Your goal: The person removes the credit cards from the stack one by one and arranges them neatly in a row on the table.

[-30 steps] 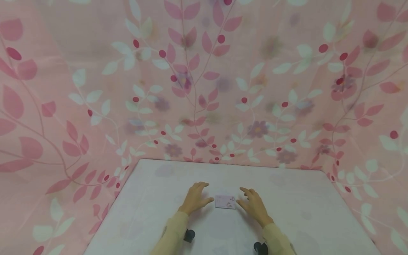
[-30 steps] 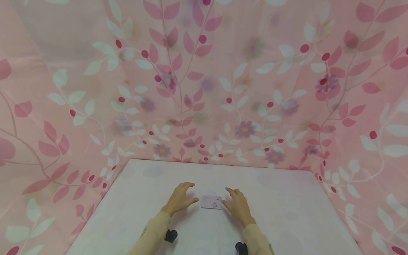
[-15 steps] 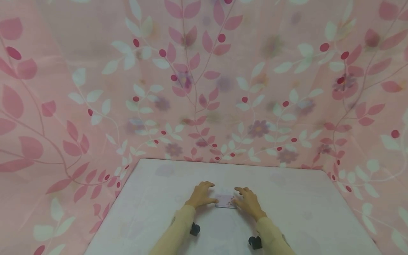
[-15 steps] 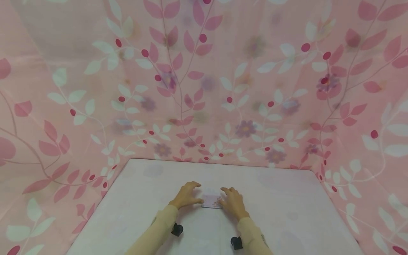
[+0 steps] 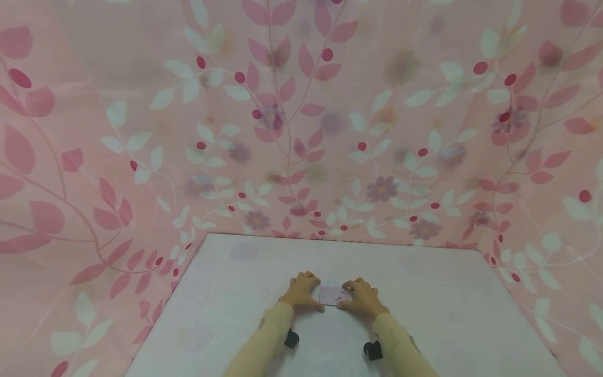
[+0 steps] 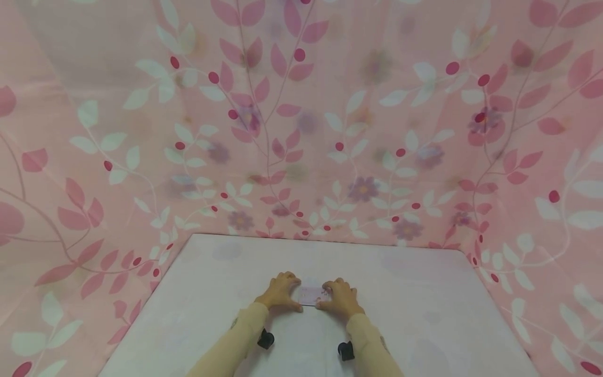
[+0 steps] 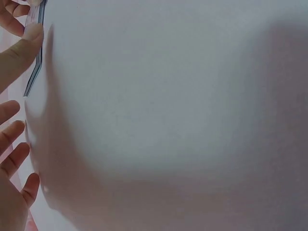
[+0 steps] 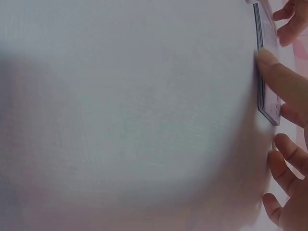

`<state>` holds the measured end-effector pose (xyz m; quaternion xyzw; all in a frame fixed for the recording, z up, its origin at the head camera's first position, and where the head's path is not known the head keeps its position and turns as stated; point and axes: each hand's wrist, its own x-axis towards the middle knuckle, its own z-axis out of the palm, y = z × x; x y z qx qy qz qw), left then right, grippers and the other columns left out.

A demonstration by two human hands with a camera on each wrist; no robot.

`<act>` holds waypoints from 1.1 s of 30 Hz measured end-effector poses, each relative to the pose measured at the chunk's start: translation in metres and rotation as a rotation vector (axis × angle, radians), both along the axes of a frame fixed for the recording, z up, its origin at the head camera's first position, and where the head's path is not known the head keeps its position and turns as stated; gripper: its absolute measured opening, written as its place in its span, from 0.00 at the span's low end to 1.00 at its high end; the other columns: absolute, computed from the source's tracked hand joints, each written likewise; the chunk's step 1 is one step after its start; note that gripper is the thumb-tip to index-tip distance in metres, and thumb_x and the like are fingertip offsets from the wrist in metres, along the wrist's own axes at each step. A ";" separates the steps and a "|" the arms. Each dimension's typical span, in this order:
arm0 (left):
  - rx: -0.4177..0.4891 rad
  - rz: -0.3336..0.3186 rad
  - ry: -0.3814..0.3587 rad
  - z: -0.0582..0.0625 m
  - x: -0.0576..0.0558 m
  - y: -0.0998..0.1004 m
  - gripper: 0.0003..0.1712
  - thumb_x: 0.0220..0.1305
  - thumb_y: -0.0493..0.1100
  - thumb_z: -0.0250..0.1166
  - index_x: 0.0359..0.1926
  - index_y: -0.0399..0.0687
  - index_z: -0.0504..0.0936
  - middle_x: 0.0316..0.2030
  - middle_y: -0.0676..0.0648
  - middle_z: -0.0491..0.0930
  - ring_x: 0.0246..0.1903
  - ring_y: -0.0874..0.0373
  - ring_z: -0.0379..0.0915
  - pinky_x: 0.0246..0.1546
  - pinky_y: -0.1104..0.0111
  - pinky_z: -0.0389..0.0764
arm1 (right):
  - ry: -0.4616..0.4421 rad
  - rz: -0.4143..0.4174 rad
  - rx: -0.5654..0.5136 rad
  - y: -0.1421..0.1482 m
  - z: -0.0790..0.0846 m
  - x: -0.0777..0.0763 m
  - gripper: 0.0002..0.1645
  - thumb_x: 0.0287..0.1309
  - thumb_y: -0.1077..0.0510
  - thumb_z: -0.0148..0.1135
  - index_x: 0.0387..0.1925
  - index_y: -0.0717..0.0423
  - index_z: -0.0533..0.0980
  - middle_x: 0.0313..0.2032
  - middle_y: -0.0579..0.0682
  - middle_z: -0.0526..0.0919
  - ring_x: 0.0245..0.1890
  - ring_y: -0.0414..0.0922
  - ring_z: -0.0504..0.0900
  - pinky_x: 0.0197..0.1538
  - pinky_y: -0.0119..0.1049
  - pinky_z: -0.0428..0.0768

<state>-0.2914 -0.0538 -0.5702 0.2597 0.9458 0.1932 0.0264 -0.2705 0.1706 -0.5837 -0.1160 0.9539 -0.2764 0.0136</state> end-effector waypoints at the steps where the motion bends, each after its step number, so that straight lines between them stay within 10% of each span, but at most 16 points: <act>1: 0.000 0.003 -0.007 0.000 0.001 0.001 0.40 0.36 0.59 0.76 0.52 0.46 0.78 0.50 0.45 0.72 0.51 0.48 0.65 0.47 0.53 0.70 | -0.006 0.006 -0.003 0.000 0.000 -0.001 0.34 0.35 0.44 0.76 0.47 0.52 0.78 0.37 0.48 0.73 0.37 0.47 0.70 0.43 0.51 0.65; 33: 0.037 0.037 0.089 -0.018 0.004 0.004 0.30 0.45 0.58 0.73 0.49 0.52 0.80 0.47 0.47 0.70 0.49 0.51 0.64 0.46 0.57 0.66 | 0.040 0.036 0.018 -0.008 0.014 -0.001 0.40 0.27 0.55 0.81 0.48 0.64 0.76 0.45 0.56 0.76 0.48 0.55 0.73 0.47 0.55 0.65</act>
